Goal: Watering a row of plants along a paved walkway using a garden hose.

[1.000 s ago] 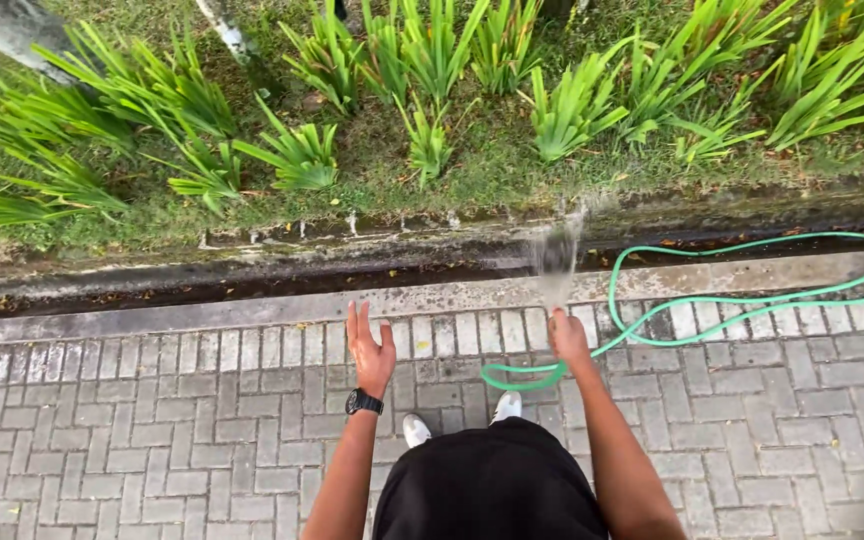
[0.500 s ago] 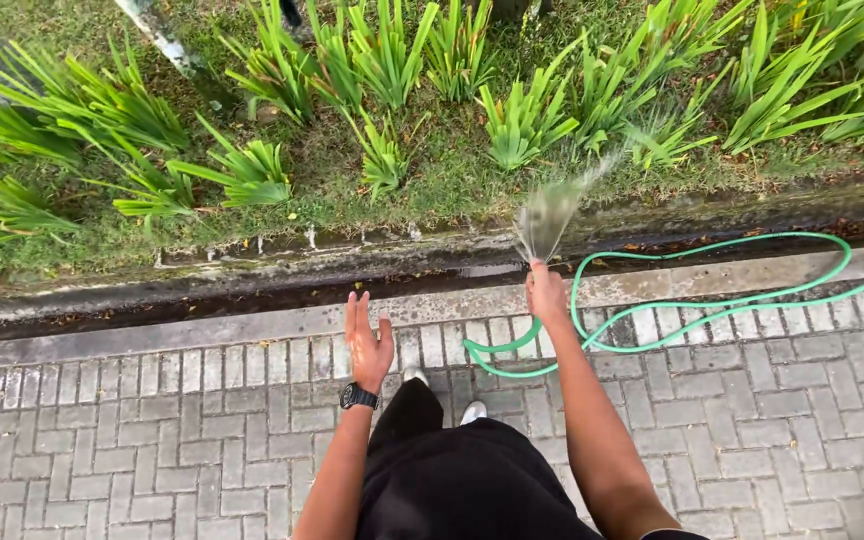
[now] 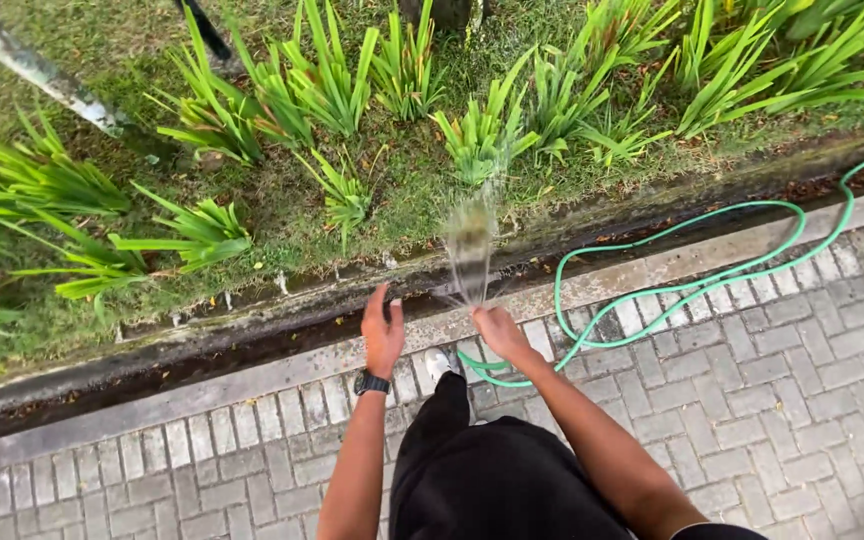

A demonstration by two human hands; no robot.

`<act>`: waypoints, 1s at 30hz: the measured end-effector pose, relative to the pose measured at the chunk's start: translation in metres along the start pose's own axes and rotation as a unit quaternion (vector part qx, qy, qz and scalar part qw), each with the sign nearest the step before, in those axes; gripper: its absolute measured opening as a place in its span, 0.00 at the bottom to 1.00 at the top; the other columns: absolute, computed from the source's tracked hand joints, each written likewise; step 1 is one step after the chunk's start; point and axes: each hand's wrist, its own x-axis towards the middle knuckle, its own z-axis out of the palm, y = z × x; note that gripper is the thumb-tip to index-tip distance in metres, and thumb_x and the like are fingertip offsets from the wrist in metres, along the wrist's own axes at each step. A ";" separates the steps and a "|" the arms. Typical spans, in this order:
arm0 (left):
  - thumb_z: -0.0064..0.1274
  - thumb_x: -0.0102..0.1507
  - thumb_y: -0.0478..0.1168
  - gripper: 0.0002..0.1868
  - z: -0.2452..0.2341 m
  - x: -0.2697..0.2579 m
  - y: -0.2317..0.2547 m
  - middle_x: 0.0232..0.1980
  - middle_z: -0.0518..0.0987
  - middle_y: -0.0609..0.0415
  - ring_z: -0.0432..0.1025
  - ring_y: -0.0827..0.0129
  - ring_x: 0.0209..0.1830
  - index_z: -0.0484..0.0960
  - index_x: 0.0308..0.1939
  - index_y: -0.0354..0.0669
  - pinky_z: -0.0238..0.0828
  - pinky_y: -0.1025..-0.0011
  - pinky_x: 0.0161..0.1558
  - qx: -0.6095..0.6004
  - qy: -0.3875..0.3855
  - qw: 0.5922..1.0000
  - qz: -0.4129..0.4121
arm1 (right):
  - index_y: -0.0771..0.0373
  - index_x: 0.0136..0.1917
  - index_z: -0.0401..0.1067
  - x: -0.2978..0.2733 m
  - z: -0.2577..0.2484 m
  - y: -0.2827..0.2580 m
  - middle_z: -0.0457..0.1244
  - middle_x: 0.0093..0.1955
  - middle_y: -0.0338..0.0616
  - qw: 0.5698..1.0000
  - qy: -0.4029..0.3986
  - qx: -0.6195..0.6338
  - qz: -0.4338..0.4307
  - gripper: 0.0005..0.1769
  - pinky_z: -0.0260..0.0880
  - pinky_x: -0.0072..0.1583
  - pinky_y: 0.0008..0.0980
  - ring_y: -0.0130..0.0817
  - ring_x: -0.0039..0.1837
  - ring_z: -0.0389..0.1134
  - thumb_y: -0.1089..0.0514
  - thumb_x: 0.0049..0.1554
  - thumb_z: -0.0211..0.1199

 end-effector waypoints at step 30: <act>0.43 0.65 0.39 0.39 0.163 0.235 0.077 0.84 0.45 0.41 0.39 0.51 0.85 0.52 0.80 0.38 0.32 0.52 0.80 0.531 -0.223 0.714 0.398 | 0.74 0.34 0.73 0.155 -0.098 -0.029 0.66 0.32 0.63 0.997 0.014 -0.080 -0.003 0.46 0.69 0.48 0.52 0.54 0.39 0.70 0.28 0.63 0.43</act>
